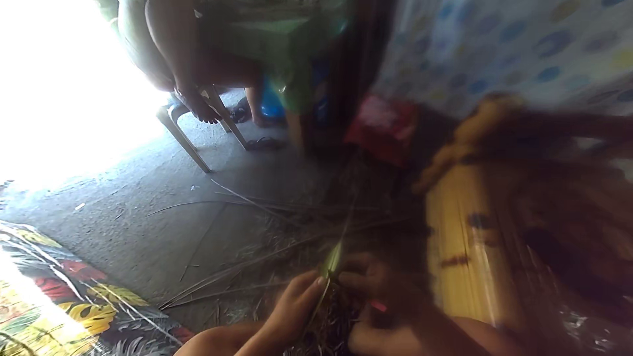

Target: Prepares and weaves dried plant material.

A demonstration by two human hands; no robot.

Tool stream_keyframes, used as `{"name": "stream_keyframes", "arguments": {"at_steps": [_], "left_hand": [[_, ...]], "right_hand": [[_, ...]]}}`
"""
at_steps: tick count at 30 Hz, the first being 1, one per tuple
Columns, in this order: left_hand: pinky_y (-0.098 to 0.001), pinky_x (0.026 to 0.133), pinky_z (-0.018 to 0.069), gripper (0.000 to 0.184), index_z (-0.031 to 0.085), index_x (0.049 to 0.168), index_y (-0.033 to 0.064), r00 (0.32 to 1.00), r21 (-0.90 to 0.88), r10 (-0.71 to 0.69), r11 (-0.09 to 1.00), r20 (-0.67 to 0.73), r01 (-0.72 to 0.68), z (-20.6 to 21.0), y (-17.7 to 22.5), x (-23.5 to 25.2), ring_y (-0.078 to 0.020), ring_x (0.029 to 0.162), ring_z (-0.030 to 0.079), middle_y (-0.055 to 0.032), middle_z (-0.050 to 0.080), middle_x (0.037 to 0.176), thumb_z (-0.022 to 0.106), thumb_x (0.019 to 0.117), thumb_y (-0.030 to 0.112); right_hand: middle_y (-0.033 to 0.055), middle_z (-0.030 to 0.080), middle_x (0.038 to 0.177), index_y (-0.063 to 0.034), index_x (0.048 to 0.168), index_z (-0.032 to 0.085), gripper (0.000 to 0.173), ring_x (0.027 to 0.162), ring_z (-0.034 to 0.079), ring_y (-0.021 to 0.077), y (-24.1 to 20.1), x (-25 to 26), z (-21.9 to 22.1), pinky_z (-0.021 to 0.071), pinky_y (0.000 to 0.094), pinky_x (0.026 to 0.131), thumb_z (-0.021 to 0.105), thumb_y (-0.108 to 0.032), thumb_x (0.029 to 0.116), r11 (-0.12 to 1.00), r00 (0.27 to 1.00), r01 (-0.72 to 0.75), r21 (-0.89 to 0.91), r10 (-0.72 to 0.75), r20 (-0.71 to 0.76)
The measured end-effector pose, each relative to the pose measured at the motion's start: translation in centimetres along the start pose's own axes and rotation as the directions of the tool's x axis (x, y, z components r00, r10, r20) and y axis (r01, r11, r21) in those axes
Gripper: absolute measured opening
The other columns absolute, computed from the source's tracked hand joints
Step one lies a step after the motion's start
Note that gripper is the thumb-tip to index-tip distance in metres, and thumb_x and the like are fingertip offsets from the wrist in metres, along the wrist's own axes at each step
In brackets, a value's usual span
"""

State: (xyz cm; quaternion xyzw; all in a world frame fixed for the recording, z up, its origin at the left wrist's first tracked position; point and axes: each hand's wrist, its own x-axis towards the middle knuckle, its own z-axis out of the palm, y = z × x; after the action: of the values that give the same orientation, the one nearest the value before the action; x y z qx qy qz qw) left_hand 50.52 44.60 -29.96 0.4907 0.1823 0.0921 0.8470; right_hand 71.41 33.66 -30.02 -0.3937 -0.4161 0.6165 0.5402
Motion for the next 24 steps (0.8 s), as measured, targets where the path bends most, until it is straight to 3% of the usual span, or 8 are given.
{"name": "stream_keyframes", "arguments": {"at_steps": [5,10,12,14,17,24], "left_hand": [[-0.0184,0.045,0.0444,0.027,0.065,0.098,0.0083,0.999,-0.011,-0.007,1.000,0.054,0.007,0.1,0.1,0.0,-0.0040,0.051,0.052,0.0009,0.058,0.069,0.053,0.1075,0.030],[-0.0218,0.048,0.0470,0.025,0.066,0.097,0.0076,1.000,0.107,0.018,0.994,0.022,-0.021,0.1,-0.1,0.1,-0.0070,0.053,0.053,-0.0006,0.058,0.069,0.054,0.1074,0.027],[-0.0231,0.048,0.0475,0.025,0.066,0.097,0.0064,0.999,0.170,0.039,0.985,-0.009,-0.037,-0.1,-0.1,0.2,-0.0082,0.053,0.053,-0.0017,0.058,0.069,0.052,0.1079,0.025],[-0.0240,0.048,0.0477,0.026,0.066,0.098,0.0054,0.999,0.197,0.050,0.979,-0.020,-0.045,-0.2,-0.1,0.3,-0.0091,0.053,0.053,-0.0026,0.058,0.069,0.052,0.1081,0.025],[-0.0239,0.050,0.0485,0.025,0.067,0.099,0.0050,0.998,0.219,0.056,0.974,-0.023,-0.050,-0.1,-0.1,0.2,-0.0083,0.054,0.054,-0.0018,0.059,0.069,0.052,0.1079,0.023],[-0.0240,0.048,0.0485,0.025,0.066,0.097,0.0062,0.999,0.228,0.033,0.973,-0.011,-0.030,0.0,0.0,0.1,-0.0081,0.052,0.054,-0.0010,0.057,0.067,0.052,0.1078,0.024]], "right_hand": [[0.0059,0.070,0.079,-0.0053,0.110,0.067,0.019,0.057,0.062,0.0099,-0.6,0.4,-1.7,0.0538,0.0245,0.052,0.054,-0.018,0.1059,0.993,0.976,0.114,-0.028,-0.117,-0.183],[0.0082,0.069,0.078,-0.0015,0.114,0.062,0.020,0.056,0.063,0.0127,-1.5,0.3,-2.7,0.0551,0.0261,0.050,0.048,-0.014,0.1070,0.989,0.880,0.142,0.032,-0.112,-0.462],[0.0065,0.070,0.079,-0.0037,0.113,0.064,0.020,0.058,0.063,0.0118,-2.1,-0.3,-2.3,0.0547,0.0257,0.051,0.051,-0.016,0.1059,0.998,0.931,0.066,-0.003,-0.063,-0.361],[0.0042,0.070,0.077,-0.0061,0.108,0.067,0.018,0.057,0.062,0.0099,-2.3,-0.8,-1.2,0.0538,0.0251,0.050,0.055,-0.019,0.1045,0.998,0.988,-0.050,-0.043,0.043,-0.151],[0.0046,0.067,0.075,-0.0051,0.107,0.068,0.018,0.057,0.062,0.0102,-1.1,-0.6,-0.1,0.0528,0.0251,0.050,0.058,-0.020,0.1043,0.992,0.989,-0.124,-0.030,0.126,0.076],[0.0068,0.070,0.078,-0.0039,0.110,0.066,0.018,0.056,0.062,0.0106,-1.8,-0.3,-2.1,0.0534,0.0242,0.049,0.055,-0.017,0.1054,0.999,0.981,0.019,-0.028,-0.024,-0.195]]}}
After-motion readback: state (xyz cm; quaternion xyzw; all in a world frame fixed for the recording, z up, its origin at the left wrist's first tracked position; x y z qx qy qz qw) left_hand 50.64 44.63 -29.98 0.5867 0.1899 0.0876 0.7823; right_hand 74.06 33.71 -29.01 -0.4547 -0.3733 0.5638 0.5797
